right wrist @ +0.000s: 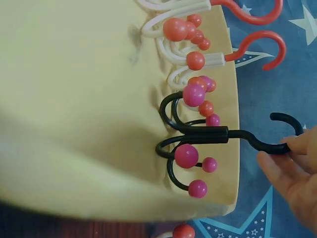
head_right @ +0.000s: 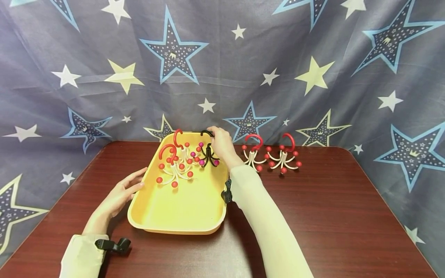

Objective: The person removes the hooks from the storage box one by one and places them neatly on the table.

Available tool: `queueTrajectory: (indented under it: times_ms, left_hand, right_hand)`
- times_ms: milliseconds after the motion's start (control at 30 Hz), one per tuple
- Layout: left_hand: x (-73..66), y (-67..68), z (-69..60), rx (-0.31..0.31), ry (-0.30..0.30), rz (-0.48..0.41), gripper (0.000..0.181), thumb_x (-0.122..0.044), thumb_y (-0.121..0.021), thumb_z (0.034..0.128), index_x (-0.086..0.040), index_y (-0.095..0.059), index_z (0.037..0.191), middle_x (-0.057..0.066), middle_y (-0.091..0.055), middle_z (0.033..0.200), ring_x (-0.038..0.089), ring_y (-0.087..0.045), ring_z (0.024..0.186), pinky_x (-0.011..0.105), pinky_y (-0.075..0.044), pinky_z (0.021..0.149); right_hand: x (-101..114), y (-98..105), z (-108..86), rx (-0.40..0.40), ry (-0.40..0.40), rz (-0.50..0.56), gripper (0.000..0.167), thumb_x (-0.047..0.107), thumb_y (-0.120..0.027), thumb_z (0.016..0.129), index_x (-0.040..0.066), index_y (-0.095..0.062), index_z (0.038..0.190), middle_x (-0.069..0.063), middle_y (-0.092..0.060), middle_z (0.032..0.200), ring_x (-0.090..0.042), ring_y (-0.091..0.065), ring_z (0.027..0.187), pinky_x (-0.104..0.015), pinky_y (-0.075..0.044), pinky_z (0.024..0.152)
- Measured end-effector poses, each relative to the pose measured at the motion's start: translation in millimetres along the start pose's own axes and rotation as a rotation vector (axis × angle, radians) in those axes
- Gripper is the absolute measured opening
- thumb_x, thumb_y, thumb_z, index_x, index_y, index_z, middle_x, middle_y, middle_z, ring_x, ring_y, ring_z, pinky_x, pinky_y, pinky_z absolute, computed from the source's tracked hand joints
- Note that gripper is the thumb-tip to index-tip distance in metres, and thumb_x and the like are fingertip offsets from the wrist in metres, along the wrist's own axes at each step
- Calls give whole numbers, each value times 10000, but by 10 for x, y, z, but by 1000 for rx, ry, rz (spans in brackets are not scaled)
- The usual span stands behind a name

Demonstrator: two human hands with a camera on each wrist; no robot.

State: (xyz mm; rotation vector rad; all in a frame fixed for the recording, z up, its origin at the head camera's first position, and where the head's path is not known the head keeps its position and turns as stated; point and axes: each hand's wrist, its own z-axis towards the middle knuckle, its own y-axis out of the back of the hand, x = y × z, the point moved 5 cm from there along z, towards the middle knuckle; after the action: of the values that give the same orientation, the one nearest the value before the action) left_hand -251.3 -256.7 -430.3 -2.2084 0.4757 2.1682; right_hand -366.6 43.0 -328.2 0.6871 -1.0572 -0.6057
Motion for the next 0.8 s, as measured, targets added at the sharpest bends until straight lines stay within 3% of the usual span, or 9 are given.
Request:
queueTrajectory:
  times_ms: [233,500,800]
  left_hand:
    - [-2,-6,4,-2,5,5,604,-225,-523,964,-109,-244,1487,279,-388,1388,25,-612,987,244,-535,788]
    - [-7,1,-4,-1,4,11,596,-215,-513,968,-101,-242,1486,287,-386,1387,29,-613,981,245,-535,781]
    - [-16,-6,1,8,-6,8,591,-213,-509,970,-99,-243,1486,289,-384,1387,39,-614,994,248,-536,781]
  right_hand:
    - [5,103,-20,-44,3,59,311,33,-552,912,105,-619,1207,-130,-671,1098,-244,-638,987,-373,-500,854]
    - [75,333,-89,-78,48,124,306,49,-561,918,115,-621,1211,-133,-673,1082,-245,-664,904,-345,-527,705]
    - [116,627,-267,-105,105,143,301,59,-584,908,109,-629,1202,-126,-677,1090,-243,-684,898,-350,-545,715]
